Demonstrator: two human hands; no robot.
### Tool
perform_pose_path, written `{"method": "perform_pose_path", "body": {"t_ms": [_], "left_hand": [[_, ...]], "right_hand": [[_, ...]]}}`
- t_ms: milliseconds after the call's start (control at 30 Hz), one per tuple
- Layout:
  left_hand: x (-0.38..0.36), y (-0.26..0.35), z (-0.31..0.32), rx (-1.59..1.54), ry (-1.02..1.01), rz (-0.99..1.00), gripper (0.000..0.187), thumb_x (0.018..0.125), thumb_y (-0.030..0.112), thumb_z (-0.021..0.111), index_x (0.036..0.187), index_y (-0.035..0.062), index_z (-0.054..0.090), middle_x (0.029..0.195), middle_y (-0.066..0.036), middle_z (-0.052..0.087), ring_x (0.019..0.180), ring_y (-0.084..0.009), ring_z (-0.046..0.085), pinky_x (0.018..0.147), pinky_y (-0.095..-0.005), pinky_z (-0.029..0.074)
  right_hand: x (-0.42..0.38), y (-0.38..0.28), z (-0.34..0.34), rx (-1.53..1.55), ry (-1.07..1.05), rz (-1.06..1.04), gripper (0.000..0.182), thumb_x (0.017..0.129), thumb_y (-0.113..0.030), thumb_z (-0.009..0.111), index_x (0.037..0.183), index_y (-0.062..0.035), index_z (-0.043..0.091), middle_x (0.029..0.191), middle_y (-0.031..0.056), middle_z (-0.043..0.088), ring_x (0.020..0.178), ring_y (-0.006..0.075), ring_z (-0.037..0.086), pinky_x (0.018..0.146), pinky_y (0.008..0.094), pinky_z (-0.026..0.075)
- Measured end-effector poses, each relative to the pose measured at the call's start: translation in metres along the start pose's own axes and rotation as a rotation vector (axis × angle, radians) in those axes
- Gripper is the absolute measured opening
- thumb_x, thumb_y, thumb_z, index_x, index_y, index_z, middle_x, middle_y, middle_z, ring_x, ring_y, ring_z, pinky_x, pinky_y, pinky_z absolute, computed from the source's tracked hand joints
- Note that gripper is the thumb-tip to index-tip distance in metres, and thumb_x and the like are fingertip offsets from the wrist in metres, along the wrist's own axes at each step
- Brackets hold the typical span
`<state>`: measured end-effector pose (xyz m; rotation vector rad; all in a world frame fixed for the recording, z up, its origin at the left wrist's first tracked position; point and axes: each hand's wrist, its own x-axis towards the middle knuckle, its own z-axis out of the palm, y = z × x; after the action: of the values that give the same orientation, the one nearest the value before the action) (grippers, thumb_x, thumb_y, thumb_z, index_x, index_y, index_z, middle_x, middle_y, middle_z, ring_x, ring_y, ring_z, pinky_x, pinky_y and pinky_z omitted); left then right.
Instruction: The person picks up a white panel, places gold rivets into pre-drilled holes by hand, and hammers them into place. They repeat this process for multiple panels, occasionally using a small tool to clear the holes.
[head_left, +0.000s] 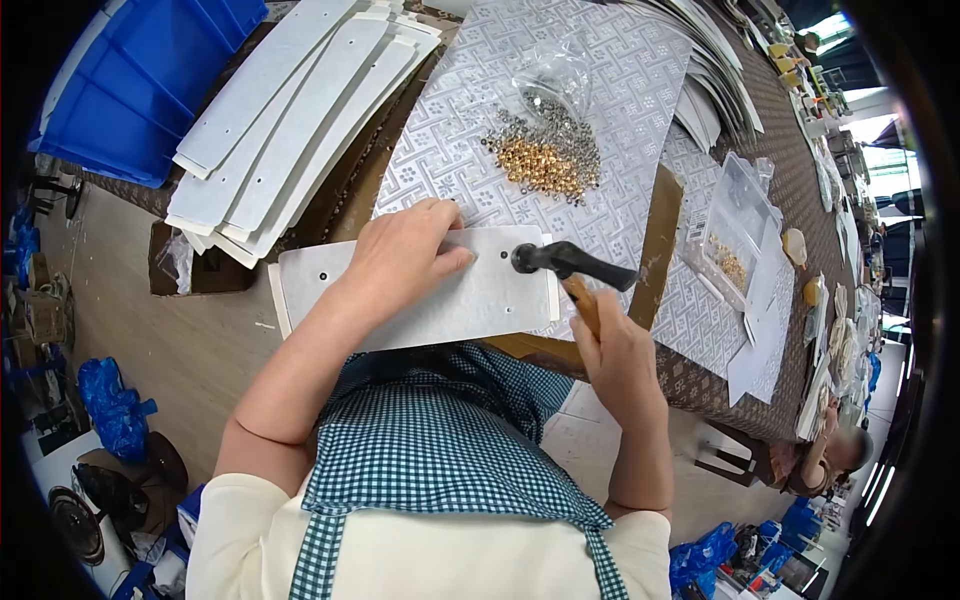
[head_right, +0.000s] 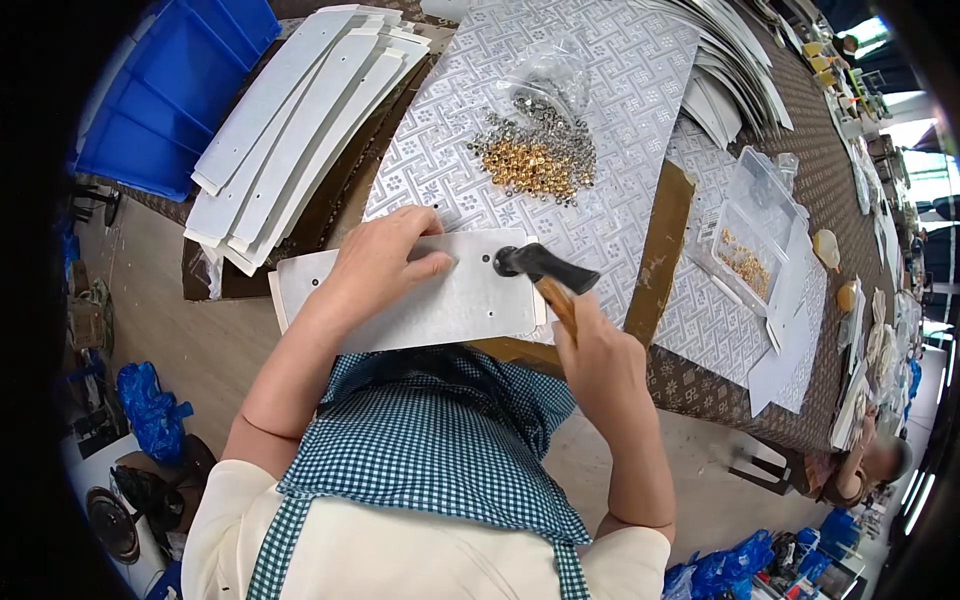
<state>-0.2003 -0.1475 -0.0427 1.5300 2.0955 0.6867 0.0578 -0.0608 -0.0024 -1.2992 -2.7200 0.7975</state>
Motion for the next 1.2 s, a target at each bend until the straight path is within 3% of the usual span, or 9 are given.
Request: {"method": "perform_pose_path", "body": {"t_ms": [167, 333, 533, 567, 633, 667, 767, 900, 1200], "left_hand": [[0.0, 0.0, 0.0, 0.0, -0.018, -0.004, 0.029, 0.084, 0.025, 0.071, 0.101, 0.0035, 0.063, 0.099, -0.013, 0.068, 0.092, -0.032, 0.066, 0.081, -0.0421, 0.05], [0.001, 0.001, -0.002, 0.001, -0.032, 0.01, 0.032, 0.085, 0.028, 0.07, 0.103, 0.0024, 0.063, 0.101, -0.015, 0.067, 0.093, -0.0336, 0.067, 0.081, -0.0446, 0.052], [0.0, 0.0, -0.001, -0.012, -0.024, 0.001, 0.03, 0.084, 0.026, 0.071, 0.101, 0.0036, 0.062, 0.099, -0.013, 0.067, 0.091, -0.0321, 0.066, 0.08, -0.0421, 0.051], [-0.001, 0.0, -0.001, -0.023, -0.015, -0.006, 0.029, 0.083, 0.026, 0.071, 0.1, 0.0039, 0.062, 0.097, -0.013, 0.067, 0.091, -0.0317, 0.065, 0.08, -0.041, 0.05], [-0.003, 0.002, -0.001, -0.016, -0.001, -0.015, 0.029, 0.084, 0.026, 0.072, 0.1, 0.0039, 0.063, 0.098, -0.013, 0.067, 0.091, -0.0318, 0.065, 0.08, -0.0412, 0.05], [-0.005, 0.002, -0.001, -0.014, 0.006, -0.021, 0.028, 0.084, 0.026, 0.072, 0.1, 0.004, 0.063, 0.098, -0.013, 0.067, 0.091, -0.0319, 0.065, 0.08, -0.0413, 0.05], [-0.014, -0.001, -0.004, -0.039, 0.001, -0.067, 0.029, 0.084, 0.026, 0.072, 0.101, 0.0038, 0.063, 0.1, -0.013, 0.068, 0.091, -0.032, 0.066, 0.079, -0.0415, 0.051], [-0.032, -0.011, -0.01, -0.043, 0.097, -0.11, 0.03, 0.084, 0.023, 0.073, 0.103, 0.0023, 0.064, 0.101, -0.014, 0.068, 0.09, -0.0301, 0.067, 0.079, -0.0378, 0.053], [-0.051, -0.032, -0.008, -0.482, 0.507, -0.317, 0.031, 0.087, 0.018, 0.076, 0.108, -0.0011, 0.063, 0.092, -0.004, 0.065, 0.081, -0.0102, 0.058, 0.076, -0.0259, 0.05]], "right_hand": [[-0.001, 0.043, -0.007, 0.09, 0.216, 0.059, 0.024, 0.093, -0.015, 0.062, 0.112, -0.0015, 0.054, 0.088, 0.0257, 0.062, 0.08, 0.045, 0.061, 0.07, 0.0492, 0.048], [0.0, 0.073, -0.013, -0.215, 0.297, 0.13, 0.03, 0.09, -0.016, 0.065, 0.117, -0.0017, 0.064, 0.102, 0.0166, 0.066, 0.098, 0.0337, 0.06, 0.085, 0.0429, 0.048], [0.045, 0.04, -0.001, -0.073, 0.655, -0.167, 0.024, 0.083, -0.006, 0.072, 0.106, -0.0036, 0.068, 0.102, 0.0134, 0.065, 0.097, 0.0304, 0.059, 0.085, 0.04, 0.049], [0.059, 0.031, 0.002, -0.066, 0.735, -0.27, 0.018, 0.082, -0.002, 0.071, 0.099, -0.0007, 0.068, 0.098, 0.0113, 0.065, 0.086, 0.0251, 0.059, 0.079, 0.0353, 0.049], [0.077, 0.008, 0.004, 0.321, 0.54, -0.201, 0.013, 0.082, -0.001, 0.071, 0.095, -0.0009, 0.068, 0.091, 0.0083, 0.064, 0.076, 0.0217, 0.06, 0.07, 0.0321, 0.05], [0.088, -0.003, 0.005, 0.315, 0.467, -0.206, 0.009, 0.084, -0.001, 0.07, 0.093, -0.0021, 0.069, 0.086, 0.0072, 0.064, 0.07, 0.0191, 0.061, 0.063, 0.0296, 0.05], [0.126, -0.013, 0.025, 0.242, 0.369, -0.327, 0.002, 0.086, -0.01, 0.067, 0.088, -0.0083, 0.066, 0.09, 0.0069, 0.064, 0.078, 0.0289, 0.066, 0.067, 0.0391, 0.052], [0.147, -0.028, 0.038, 0.081, 0.339, -0.31, 0.004, 0.086, -0.013, 0.067, 0.085, -0.009, 0.066, 0.088, 0.0074, 0.062, 0.081, 0.0303, 0.066, 0.069, 0.0427, 0.053], [0.124, -0.026, 0.034, 0.001, 0.193, -0.366, 0.005, 0.082, -0.012, 0.071, 0.086, -0.009, 0.069, 0.087, 0.0049, 0.065, 0.077, 0.0251, 0.067, 0.068, 0.0364, 0.052]]}}
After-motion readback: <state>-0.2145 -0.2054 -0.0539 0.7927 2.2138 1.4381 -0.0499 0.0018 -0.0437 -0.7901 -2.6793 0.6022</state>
